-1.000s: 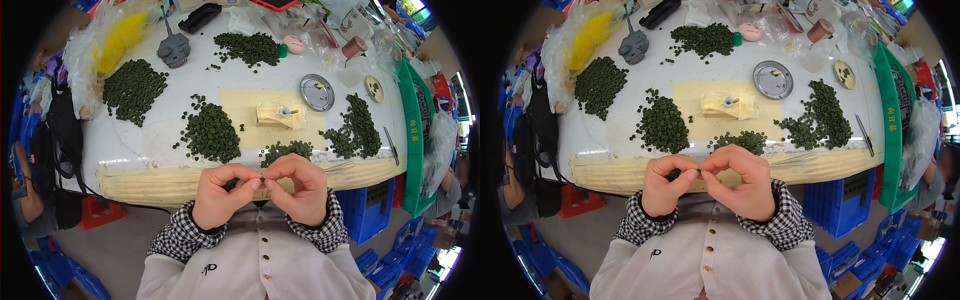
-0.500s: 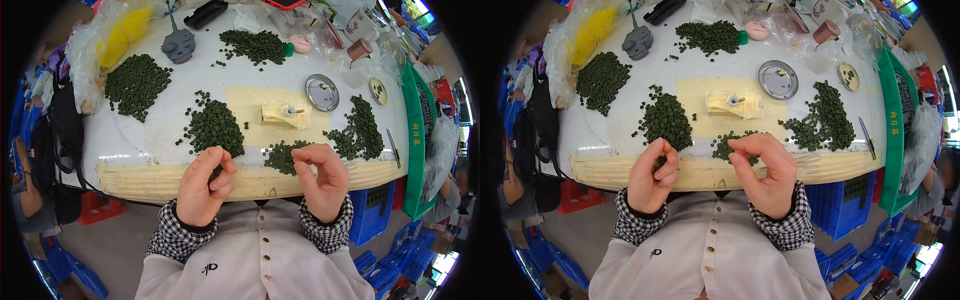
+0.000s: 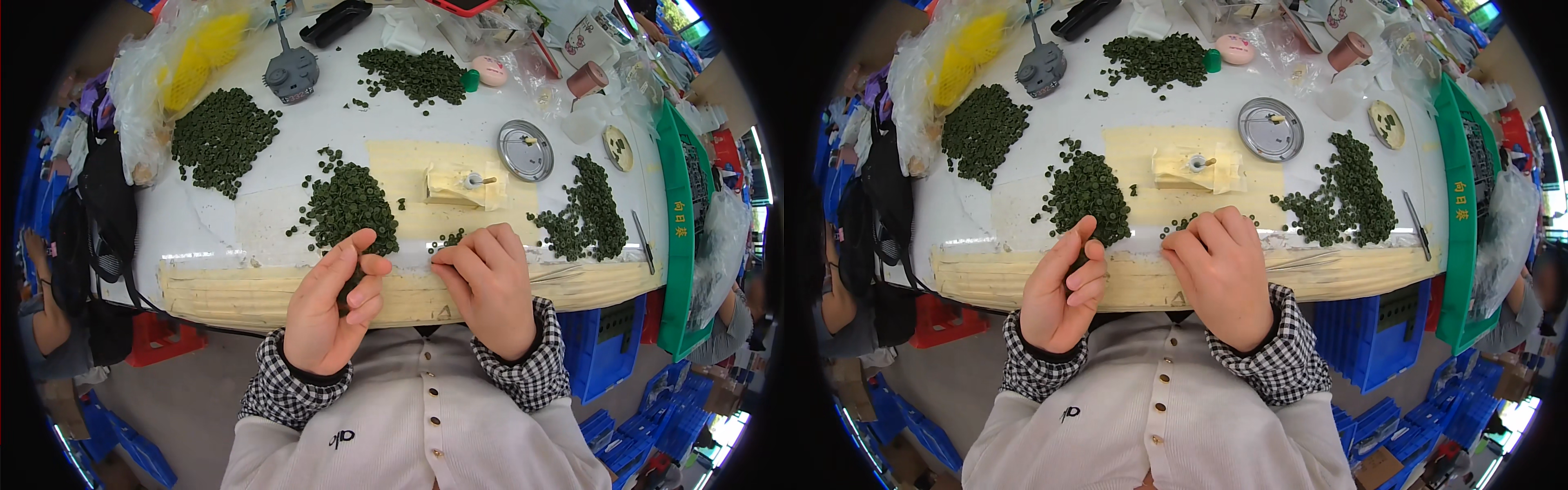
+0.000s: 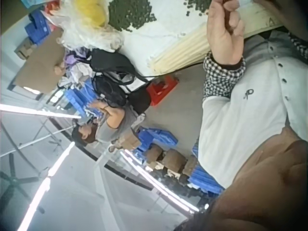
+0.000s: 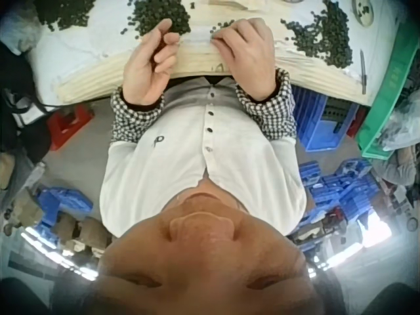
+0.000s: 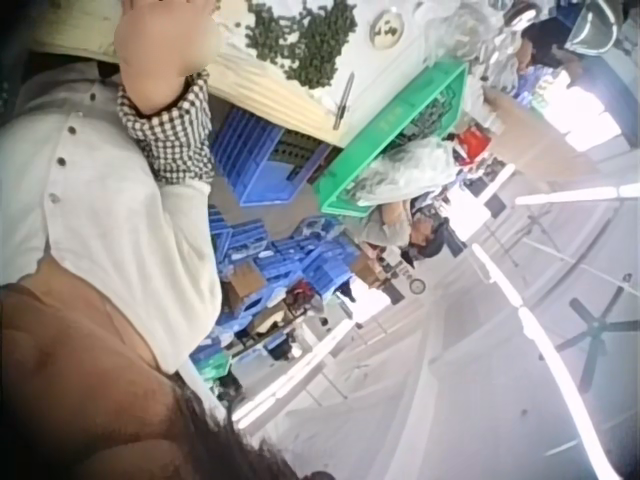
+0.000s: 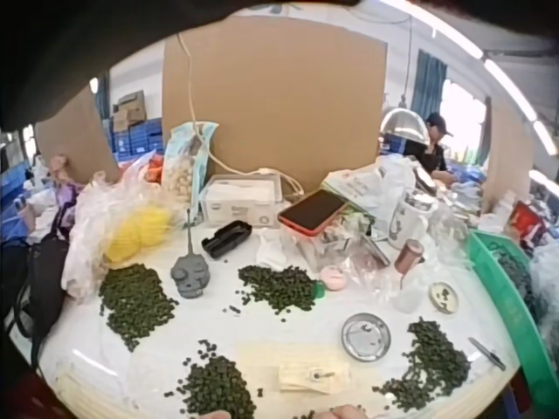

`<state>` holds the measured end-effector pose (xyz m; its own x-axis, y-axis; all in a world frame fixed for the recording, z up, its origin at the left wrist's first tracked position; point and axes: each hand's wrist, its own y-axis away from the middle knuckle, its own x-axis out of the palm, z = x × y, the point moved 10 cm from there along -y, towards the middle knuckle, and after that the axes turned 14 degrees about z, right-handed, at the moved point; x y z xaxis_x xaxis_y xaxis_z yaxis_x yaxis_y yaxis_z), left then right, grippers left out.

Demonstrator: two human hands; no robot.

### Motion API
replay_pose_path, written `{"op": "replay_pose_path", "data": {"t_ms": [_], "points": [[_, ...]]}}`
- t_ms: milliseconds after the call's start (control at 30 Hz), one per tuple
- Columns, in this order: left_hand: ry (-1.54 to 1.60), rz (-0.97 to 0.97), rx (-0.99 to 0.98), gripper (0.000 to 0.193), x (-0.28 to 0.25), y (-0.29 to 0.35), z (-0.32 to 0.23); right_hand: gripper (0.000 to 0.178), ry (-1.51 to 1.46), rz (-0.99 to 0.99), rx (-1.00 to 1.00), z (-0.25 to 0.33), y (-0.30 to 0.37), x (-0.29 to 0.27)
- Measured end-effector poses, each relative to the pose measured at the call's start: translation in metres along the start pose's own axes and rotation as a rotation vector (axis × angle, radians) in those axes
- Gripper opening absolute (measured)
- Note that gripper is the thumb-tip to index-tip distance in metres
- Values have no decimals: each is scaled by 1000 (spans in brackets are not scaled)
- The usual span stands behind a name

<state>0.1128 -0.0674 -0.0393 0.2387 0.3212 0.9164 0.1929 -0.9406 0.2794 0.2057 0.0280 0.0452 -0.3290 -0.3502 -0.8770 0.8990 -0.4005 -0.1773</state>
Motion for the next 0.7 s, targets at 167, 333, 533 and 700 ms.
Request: {"op": "replay_pose_path", "data": {"t_ms": [167,333,533,700], "points": [[-76,157,-77,27,5,-1,11,15,59,35,5,2,-4,4],[-203,130,-159,26,13,-4,25,17,-149,-121,14,-3,4,-10],[-228,106,-159,24,17,-6,25,20,-201,-185,-12,-1,10,-23],[-146,262,-159,24,13,-6,30,22,-303,-160,-7,-1,12,-27]]}}
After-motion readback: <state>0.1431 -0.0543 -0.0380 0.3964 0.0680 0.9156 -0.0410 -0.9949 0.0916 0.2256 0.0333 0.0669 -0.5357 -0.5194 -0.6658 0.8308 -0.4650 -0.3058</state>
